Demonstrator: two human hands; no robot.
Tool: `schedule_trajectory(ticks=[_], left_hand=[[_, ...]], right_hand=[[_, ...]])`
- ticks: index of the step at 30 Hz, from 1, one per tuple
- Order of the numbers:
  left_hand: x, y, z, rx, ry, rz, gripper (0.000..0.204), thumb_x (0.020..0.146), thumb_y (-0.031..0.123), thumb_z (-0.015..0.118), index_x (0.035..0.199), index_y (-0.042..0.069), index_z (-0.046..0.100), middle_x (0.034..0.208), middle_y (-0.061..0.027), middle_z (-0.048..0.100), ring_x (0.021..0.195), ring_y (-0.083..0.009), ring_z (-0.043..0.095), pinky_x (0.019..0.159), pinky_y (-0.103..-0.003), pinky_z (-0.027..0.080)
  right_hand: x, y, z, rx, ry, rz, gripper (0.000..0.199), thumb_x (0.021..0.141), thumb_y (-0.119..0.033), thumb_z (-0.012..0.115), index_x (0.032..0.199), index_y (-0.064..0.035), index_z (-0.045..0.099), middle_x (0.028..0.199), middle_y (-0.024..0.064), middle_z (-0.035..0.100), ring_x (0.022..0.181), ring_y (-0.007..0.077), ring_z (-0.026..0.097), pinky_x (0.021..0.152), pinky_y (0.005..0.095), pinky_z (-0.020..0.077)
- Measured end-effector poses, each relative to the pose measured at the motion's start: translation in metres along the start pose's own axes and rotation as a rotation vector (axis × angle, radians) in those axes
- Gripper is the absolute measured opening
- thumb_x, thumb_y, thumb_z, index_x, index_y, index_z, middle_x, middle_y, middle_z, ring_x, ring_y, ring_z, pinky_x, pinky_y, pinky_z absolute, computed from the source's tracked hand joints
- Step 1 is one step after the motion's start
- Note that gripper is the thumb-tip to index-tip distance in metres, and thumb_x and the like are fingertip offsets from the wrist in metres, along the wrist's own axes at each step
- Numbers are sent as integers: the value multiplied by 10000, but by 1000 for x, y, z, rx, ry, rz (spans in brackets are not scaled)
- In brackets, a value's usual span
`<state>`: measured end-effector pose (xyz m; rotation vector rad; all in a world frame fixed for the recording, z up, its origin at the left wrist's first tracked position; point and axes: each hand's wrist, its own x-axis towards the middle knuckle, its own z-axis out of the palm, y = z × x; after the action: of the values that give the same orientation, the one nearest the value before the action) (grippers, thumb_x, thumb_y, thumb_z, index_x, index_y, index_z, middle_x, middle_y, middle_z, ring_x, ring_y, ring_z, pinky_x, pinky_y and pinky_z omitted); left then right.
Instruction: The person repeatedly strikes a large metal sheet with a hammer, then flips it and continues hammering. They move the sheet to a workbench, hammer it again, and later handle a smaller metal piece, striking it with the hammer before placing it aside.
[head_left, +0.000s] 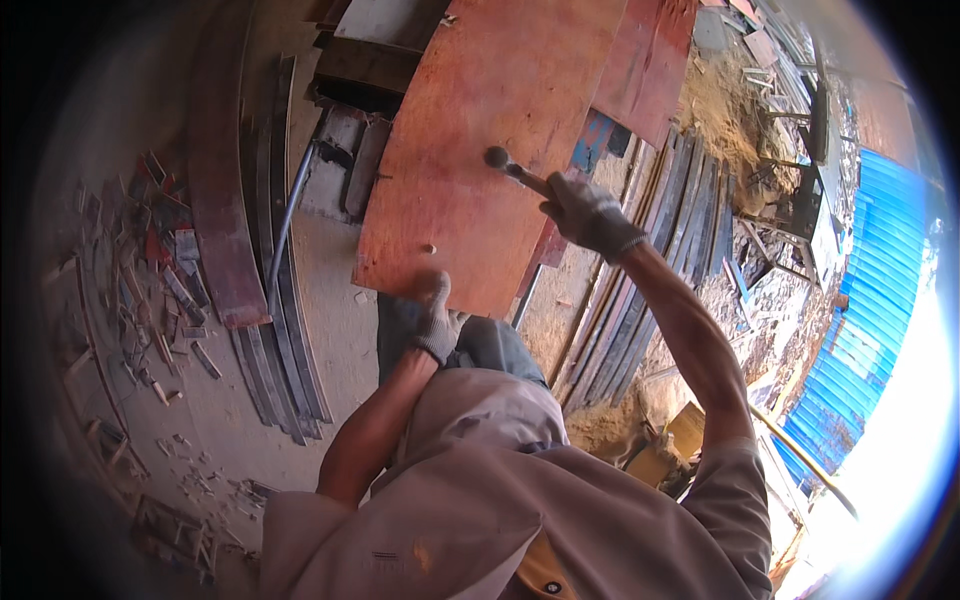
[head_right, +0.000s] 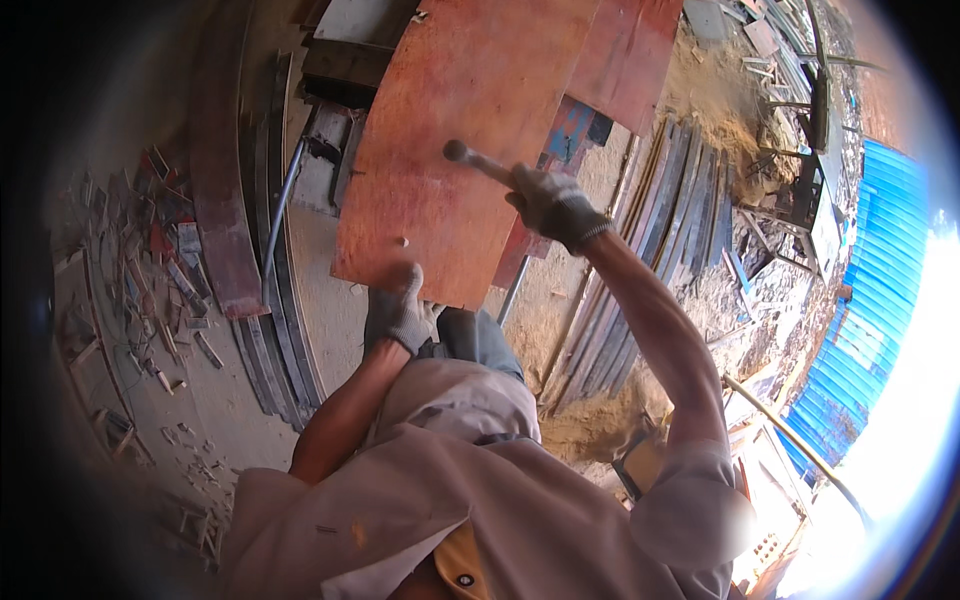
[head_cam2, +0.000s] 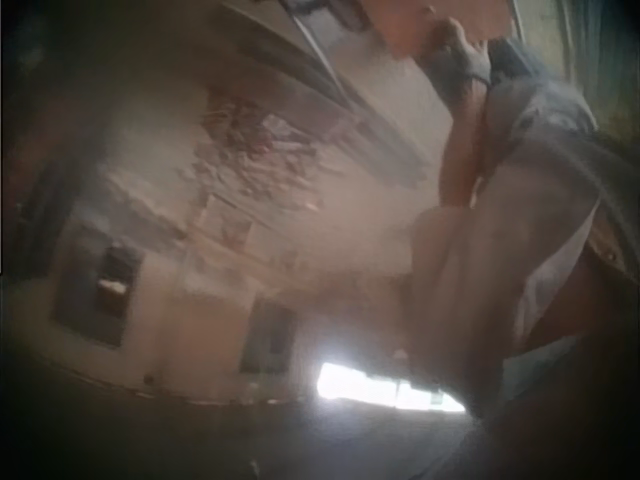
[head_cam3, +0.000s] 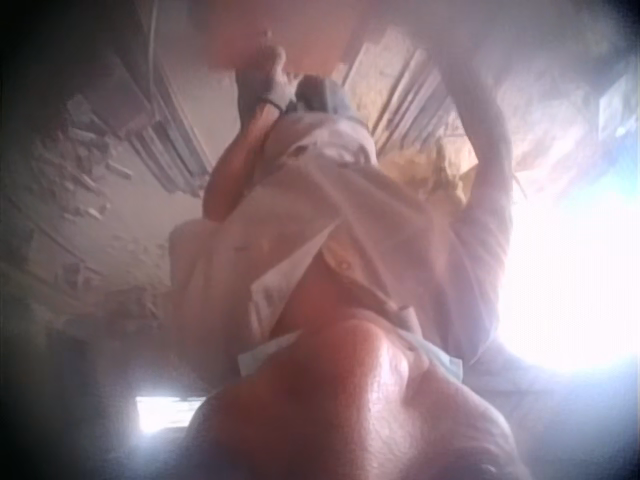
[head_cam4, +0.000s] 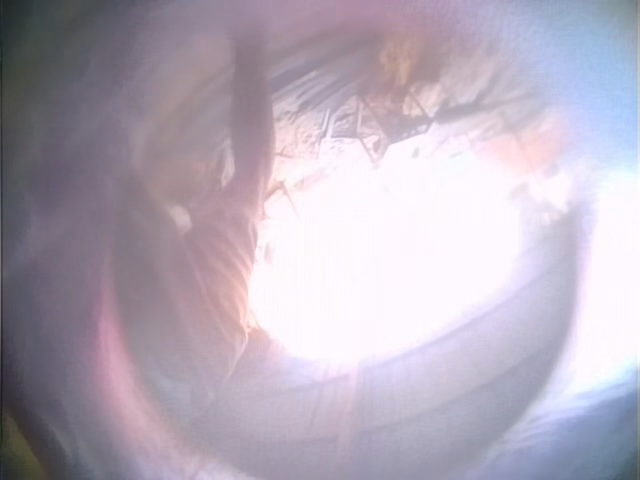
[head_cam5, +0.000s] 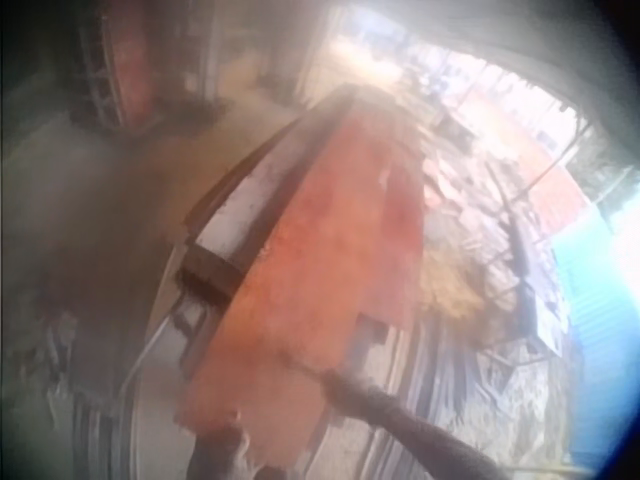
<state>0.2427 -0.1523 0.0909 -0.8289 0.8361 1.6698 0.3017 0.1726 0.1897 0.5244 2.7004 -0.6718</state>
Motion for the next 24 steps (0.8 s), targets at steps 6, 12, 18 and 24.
schedule_trajectory(ticks=[6, 12, 18, 24], left_hand=[[-9, 1, -9, 83, 89, 14, 643, 947, 314, 803, 1490, 260, 464, 1503, -55, 519, 1420, -332, 491, 1100, -616, 472], [1, 14, -7, 202, 219, 107, 665, 956, 448, 768, 1510, 251, 457, 1439, -57, 585, 1337, -309, 563, 1066, -586, 480], [-11, 21, 7, 192, 235, 122, 746, 939, 488, 776, 1552, 263, 416, 1537, -57, 511, 1396, -302, 509, 1081, -579, 451], [-4, 18, -4, 224, 189, 47, 768, 935, 510, 774, 1544, 169, 452, 1500, -82, 562, 1382, -292, 541, 1106, -542, 474]], right_hand=[[8, 3, -28, -126, -259, 101, 310, 992, -302, 667, 1119, -24, 618, 974, 236, 686, 864, 434, 699, 733, 528, 551], [3, 78, 35, -101, 3, 101, 305, 960, -339, 713, 1122, -103, 606, 679, 150, 660, 584, 410, 660, 513, 523, 500], [8, 82, 83, 220, 407, 266, 247, 965, -345, 699, 1071, -129, 758, 903, 140, 762, 830, 363, 742, 680, 449, 574], [-17, 32, -5, -76, 299, 179, 335, 1015, -398, 677, 878, -93, 650, 636, 90, 633, 571, 281, 662, 540, 457, 514]])
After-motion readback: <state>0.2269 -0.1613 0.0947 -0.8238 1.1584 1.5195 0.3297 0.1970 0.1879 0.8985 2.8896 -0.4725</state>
